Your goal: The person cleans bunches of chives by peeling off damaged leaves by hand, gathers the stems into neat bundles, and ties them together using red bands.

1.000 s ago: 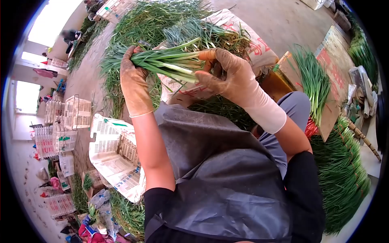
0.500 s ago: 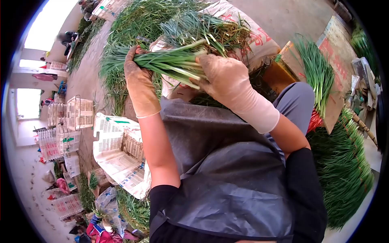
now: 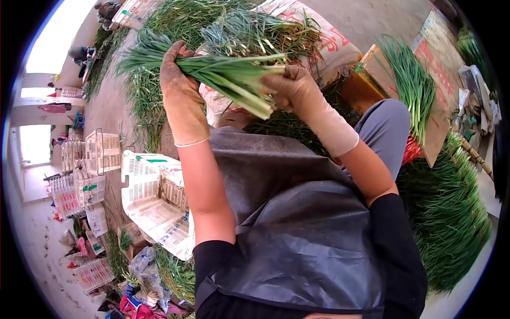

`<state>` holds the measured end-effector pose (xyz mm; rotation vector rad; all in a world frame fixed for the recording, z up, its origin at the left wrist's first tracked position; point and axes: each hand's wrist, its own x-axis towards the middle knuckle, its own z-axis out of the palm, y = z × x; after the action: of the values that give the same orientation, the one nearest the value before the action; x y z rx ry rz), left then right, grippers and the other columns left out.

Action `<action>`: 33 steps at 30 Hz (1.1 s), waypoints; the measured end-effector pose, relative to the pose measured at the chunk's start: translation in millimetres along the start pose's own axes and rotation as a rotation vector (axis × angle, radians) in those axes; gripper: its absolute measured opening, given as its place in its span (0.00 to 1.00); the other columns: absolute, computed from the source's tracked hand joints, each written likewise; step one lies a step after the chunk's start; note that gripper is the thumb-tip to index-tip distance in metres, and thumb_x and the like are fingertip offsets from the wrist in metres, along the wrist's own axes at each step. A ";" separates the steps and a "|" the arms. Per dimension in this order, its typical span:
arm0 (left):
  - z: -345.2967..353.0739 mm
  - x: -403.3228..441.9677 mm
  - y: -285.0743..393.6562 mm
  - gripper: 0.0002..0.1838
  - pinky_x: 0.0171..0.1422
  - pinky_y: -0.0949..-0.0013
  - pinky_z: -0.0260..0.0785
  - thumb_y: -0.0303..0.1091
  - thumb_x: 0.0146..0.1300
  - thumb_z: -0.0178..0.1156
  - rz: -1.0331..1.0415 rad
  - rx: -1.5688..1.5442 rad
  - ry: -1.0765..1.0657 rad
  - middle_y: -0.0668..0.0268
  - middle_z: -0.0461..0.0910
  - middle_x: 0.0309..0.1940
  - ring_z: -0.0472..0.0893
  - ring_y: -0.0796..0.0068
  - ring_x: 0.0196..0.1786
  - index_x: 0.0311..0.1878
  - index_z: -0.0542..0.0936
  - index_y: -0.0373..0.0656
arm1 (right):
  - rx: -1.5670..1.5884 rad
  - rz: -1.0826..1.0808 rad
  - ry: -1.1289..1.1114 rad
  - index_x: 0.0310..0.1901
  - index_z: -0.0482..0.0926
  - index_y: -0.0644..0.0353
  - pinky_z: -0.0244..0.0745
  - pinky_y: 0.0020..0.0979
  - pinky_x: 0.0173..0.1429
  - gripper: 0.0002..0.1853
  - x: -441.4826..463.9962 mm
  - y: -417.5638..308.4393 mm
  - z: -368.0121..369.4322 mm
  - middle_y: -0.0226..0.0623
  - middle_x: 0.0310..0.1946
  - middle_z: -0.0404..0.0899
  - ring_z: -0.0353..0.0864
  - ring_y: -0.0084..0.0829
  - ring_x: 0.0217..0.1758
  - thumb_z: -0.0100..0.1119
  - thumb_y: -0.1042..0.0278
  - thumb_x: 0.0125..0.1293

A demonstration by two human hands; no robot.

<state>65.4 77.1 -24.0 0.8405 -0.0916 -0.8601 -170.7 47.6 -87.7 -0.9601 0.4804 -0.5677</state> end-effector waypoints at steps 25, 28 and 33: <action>-22.5 26.3 29.6 0.03 0.25 0.72 0.64 0.22 0.58 0.54 -0.028 0.080 0.037 0.69 0.68 0.17 0.69 0.75 0.20 0.32 0.70 0.35 | -1.597 -1.138 0.335 0.37 0.78 0.54 0.75 0.30 0.33 0.13 -3.4 -12.6 27.7 0.31 0.28 0.79 0.80 0.34 0.30 0.64 0.55 0.57; -21.2 14.0 20.7 0.03 0.25 0.73 0.65 0.20 0.57 0.56 -0.021 0.074 -0.047 0.67 0.70 0.18 0.71 0.75 0.20 0.32 0.72 0.34 | -1.128 -0.602 0.089 0.31 0.78 0.58 0.75 0.30 0.29 0.12 3.4 -10.0 18.7 0.33 0.21 0.78 0.79 0.35 0.24 0.62 0.57 0.60; -3.5 0.1 -4.3 0.05 0.23 0.75 0.66 0.20 0.54 0.61 0.265 0.257 0.188 0.65 0.73 0.21 0.73 0.74 0.21 0.31 0.74 0.33 | -1.180 -0.633 -0.136 0.24 0.75 0.57 0.72 0.39 0.30 0.18 -6.8 -6.6 11.7 0.41 0.20 0.75 0.77 0.45 0.26 0.57 0.51 0.61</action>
<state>64.1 77.6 -29.4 1.1191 -0.1469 -0.5236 -170.3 56.2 -75.4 -2.3115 0.3611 -0.7772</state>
